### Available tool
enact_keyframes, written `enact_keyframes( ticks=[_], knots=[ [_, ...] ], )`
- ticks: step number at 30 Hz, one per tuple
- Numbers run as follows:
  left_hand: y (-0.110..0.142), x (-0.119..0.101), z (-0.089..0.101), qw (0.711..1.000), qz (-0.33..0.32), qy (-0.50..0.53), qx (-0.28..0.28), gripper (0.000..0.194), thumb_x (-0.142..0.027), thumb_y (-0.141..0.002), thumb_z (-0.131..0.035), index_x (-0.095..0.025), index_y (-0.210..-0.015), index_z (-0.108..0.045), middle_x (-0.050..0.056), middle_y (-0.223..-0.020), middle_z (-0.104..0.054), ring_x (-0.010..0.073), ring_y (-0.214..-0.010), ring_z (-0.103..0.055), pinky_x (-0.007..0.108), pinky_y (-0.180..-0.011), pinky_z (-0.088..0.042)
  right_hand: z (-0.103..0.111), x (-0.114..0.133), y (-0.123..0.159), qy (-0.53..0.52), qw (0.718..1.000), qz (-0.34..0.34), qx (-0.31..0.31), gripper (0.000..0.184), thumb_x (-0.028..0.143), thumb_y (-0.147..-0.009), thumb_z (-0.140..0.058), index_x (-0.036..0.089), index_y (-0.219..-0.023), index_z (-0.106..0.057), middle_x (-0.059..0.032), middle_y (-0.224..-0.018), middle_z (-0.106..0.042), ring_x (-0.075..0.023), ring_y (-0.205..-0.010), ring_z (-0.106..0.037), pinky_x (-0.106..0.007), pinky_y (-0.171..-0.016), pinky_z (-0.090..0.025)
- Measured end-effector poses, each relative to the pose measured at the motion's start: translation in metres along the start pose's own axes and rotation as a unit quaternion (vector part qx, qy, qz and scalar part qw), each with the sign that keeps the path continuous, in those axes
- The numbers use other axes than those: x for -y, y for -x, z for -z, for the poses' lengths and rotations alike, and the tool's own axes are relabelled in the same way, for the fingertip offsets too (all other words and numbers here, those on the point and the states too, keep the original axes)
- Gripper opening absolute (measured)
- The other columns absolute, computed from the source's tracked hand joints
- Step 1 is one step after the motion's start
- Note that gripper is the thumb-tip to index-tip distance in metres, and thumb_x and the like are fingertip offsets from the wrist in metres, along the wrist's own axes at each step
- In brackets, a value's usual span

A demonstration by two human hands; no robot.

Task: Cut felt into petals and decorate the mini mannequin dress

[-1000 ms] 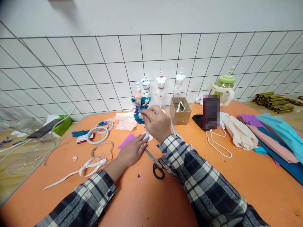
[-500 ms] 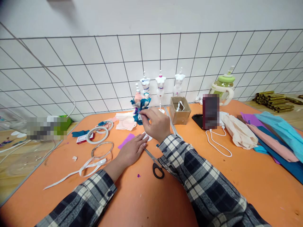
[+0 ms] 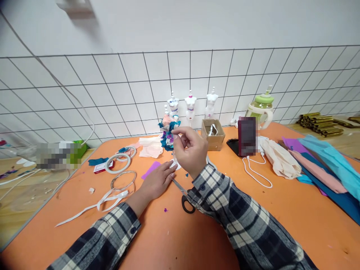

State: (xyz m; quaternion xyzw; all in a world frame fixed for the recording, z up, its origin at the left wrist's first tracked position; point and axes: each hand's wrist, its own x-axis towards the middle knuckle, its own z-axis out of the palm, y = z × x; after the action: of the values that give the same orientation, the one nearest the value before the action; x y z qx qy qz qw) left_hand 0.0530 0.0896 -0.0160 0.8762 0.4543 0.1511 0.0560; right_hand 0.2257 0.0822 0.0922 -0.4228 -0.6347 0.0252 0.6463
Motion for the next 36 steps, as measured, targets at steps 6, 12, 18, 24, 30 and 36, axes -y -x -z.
enact_keyframes(
  ticks=[6, 12, 18, 24, 30, 36],
  knots=[
    [0.001, 0.001, 0.0, 1.0, -0.015, -0.011, -0.019, 0.047, -0.043, -0.101, -0.031, -0.023, -0.139, -0.05, 0.011, -0.149, -0.047, 0.027, -0.136, -0.043, 0.045, -0.111, -0.038, 0.042, 0.037, -0.012, 0.008, 0.999, 0.001, 0.05, 0.012, 0.026, -0.087, -0.054, 0.023, -0.088, -0.066, 0.0021, -0.06, -0.05, -0.0126, -0.052, -0.046, -0.026, -0.051, -0.039],
    [0.001, -0.001, 0.004, 0.998, -0.042, -0.03, -0.046, 0.043, -0.042, -0.099, -0.037, -0.024, -0.133, -0.057, 0.011, -0.141, -0.056, 0.0291, -0.132, -0.047, 0.049, -0.11, -0.037, 0.04, 0.014, 0.013, 0.166, 0.96, -0.002, 0.226, 0.013, 0.023, -0.084, -0.056, 0.024, -0.086, -0.068, 0.0021, -0.062, -0.061, -0.0149, -0.061, -0.058, -0.026, -0.056, -0.037],
    [0.015, 0.0, 0.03, 0.993, -0.054, -0.049, -0.091, 0.045, -0.037, -0.102, -0.028, -0.021, -0.128, -0.06, 0.009, -0.125, -0.067, 0.0259, -0.119, -0.057, 0.048, -0.108, -0.039, 0.035, -0.039, 0.055, 0.316, 0.902, -0.074, 0.284, 0.022, 0.023, -0.089, -0.05, 0.024, -0.098, -0.069, -0.0039, -0.094, -0.074, -0.0195, -0.082, -0.066, -0.028, -0.062, -0.037],
    [0.058, 0.02, 0.059, 0.981, -0.098, -0.134, -0.103, 0.035, -0.04, -0.096, -0.042, -0.025, -0.116, -0.067, 0.009, -0.121, -0.069, 0.0315, -0.119, -0.057, 0.053, -0.107, -0.037, 0.065, -0.064, 0.064, 0.333, 0.885, -0.121, 0.301, 0.021, 0.03, -0.087, -0.052, 0.023, -0.088, -0.071, -0.0044, -0.081, -0.072, -0.0208, -0.076, -0.063, -0.029, -0.059, -0.033],
    [0.11, 0.063, 0.09, 0.973, -0.034, -0.188, -0.133, 0.035, -0.039, -0.096, -0.042, -0.024, -0.113, -0.069, 0.007, -0.115, -0.072, 0.0313, -0.113, -0.06, 0.05, -0.101, -0.042, 0.071, -0.067, 0.068, 0.295, 0.888, -0.134, 0.326, 0.025, 0.031, -0.089, -0.048, 0.021, -0.093, -0.071, -0.0029, -0.077, -0.068, -0.0177, -0.073, -0.06, -0.027, -0.063, -0.034],
    [0.129, 0.089, 0.107, 0.979, 0.065, -0.166, -0.101, 0.042, -0.043, -0.095, -0.04, -0.02, -0.109, -0.072, 0.01, -0.114, -0.073, 0.0316, -0.112, -0.06, 0.046, -0.097, -0.043, 0.065, -0.066, 0.078, 0.261, 0.882, -0.147, 0.363, 0.022, 0.031, -0.087, -0.051, 0.022, -0.089, -0.071, -0.001, -0.07, -0.064, -0.0155, -0.067, -0.056, -0.025, -0.059, -0.031]
  ],
)
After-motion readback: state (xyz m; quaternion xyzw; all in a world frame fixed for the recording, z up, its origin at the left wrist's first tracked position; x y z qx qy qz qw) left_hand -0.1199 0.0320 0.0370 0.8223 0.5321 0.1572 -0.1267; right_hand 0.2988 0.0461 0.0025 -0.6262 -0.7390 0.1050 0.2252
